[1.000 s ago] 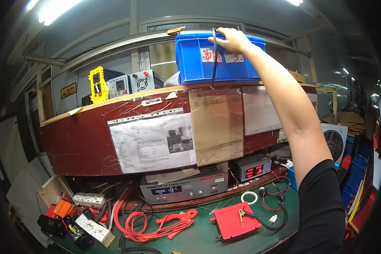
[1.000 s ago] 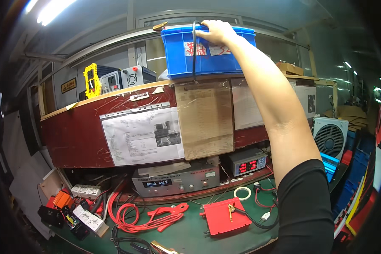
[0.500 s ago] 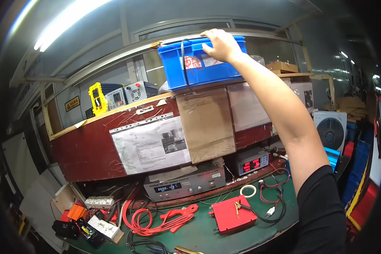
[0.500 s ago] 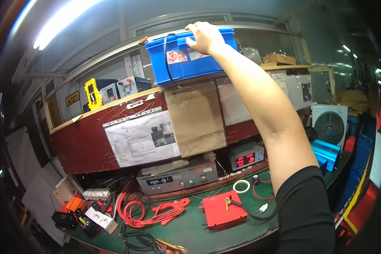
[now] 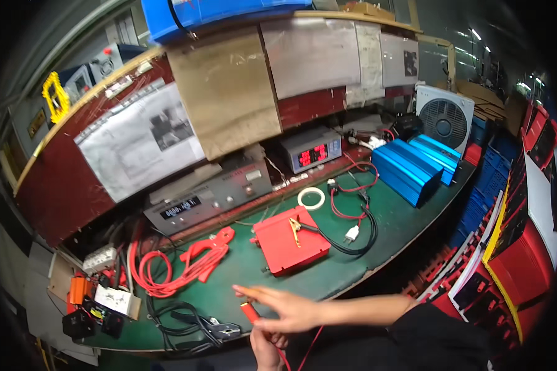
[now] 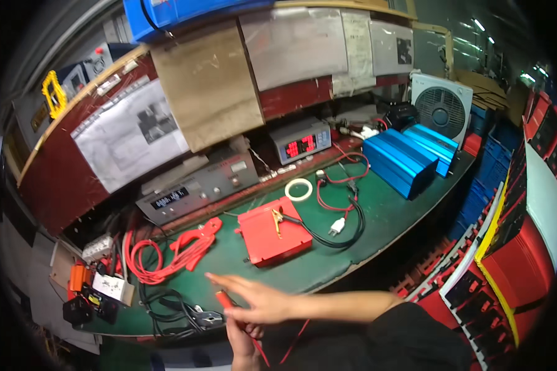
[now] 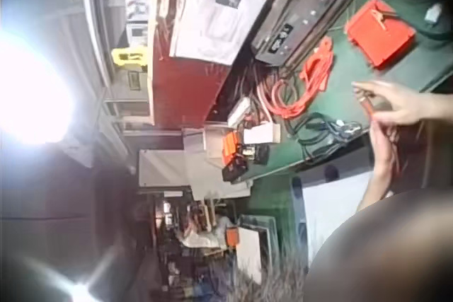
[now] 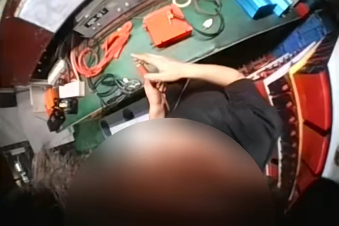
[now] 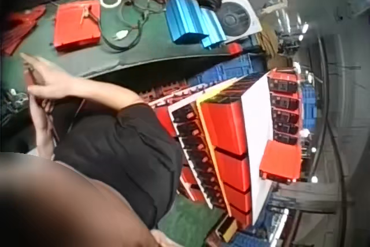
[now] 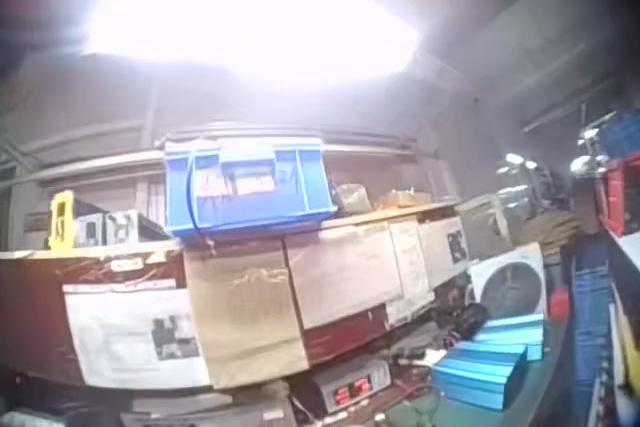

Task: Testing a power inverter by connecting it to a DC power supply using jumper cables and verifying the connection.

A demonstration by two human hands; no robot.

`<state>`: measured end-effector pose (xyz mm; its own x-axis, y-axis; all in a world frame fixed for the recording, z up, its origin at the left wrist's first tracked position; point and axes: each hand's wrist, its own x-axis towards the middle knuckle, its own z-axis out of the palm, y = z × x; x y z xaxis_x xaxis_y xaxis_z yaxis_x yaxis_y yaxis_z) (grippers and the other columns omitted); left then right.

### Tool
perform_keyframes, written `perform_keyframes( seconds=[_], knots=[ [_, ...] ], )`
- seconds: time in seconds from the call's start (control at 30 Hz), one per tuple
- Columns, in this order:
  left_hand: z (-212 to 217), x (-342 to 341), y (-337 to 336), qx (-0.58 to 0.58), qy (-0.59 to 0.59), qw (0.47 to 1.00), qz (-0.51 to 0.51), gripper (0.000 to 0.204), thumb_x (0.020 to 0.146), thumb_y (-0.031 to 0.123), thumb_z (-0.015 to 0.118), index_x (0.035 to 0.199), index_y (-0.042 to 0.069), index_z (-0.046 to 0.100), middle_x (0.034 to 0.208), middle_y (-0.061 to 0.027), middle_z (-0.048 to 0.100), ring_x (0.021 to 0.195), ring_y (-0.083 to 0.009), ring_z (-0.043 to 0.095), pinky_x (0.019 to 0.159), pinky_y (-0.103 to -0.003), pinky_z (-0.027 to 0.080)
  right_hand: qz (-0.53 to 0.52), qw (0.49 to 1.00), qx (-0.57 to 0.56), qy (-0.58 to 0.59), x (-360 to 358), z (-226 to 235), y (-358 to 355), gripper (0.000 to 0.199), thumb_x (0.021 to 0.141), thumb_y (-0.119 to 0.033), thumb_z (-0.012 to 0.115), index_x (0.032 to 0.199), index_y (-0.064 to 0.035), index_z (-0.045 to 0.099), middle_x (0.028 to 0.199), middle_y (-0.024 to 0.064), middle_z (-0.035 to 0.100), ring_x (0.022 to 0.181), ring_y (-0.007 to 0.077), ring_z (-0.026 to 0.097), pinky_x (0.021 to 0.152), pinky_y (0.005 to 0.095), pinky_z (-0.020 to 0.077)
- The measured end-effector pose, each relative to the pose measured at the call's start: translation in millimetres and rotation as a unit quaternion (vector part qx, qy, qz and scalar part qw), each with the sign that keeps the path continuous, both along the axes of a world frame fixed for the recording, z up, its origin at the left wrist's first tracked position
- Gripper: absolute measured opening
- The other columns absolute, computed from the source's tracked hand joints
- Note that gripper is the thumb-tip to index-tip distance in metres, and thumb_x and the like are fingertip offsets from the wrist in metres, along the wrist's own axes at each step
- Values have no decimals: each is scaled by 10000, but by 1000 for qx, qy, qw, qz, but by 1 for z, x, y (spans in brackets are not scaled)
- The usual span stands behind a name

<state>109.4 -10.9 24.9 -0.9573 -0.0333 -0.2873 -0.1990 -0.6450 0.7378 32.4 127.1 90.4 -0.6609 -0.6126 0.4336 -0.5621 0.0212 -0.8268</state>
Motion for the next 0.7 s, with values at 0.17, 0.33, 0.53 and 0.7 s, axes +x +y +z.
perform_keyframes(
  seconds=[0.17, 0.33, 0.53, 0.7],
  knots=[
    [-7, 2, 1, -142, 122, 982, 3, 445, 1073, 438, 397, 876, 52, 500, 663, -13, 471, 540, -88, 402, 503, -251, 331, 60, 918, -138, -366, 67, -96, -4, 803, 1017, -170, 603, 1605, -49, 70, 1425, 146, 459, 1279, 178, 501, 1038, 332, 455],
    [14, -28, 7, -180, 135, 974, 12, 412, 1073, 426, 412, 998, 37, 523, 735, -15, 479, 504, -57, 339, 451, -222, 259, 206, 833, -69, -508, 55, -91, 29, 725, 1051, -200, 546, 1594, -60, 87, 1094, 113, 656, 1041, 155, 625, 960, 320, 481],
    [32, -50, 6, -210, 156, 956, 131, 371, 1058, 345, 508, 1120, -12, 584, 843, -21, 520, 568, -42, 385, 501, -218, 303, 264, 886, 125, -360, 45, -84, 45, 384, 1001, -319, 620, 1268, -44, 608, 823, 51, 668, 756, 152, 622, 701, 316, 509],
    [21, -24, -10, -380, 211, 894, 113, 496, 1018, 367, 586, 1239, -76, 604, 1067, -86, 616, 893, -128, 570, 799, -277, 449, 125, 960, 105, -226, 46, -70, 26, 456, 932, -329, 707, 1219, -12, 550, 1154, 129, 614, 1030, 231, 624, 915, 355, 521]
  ],
)
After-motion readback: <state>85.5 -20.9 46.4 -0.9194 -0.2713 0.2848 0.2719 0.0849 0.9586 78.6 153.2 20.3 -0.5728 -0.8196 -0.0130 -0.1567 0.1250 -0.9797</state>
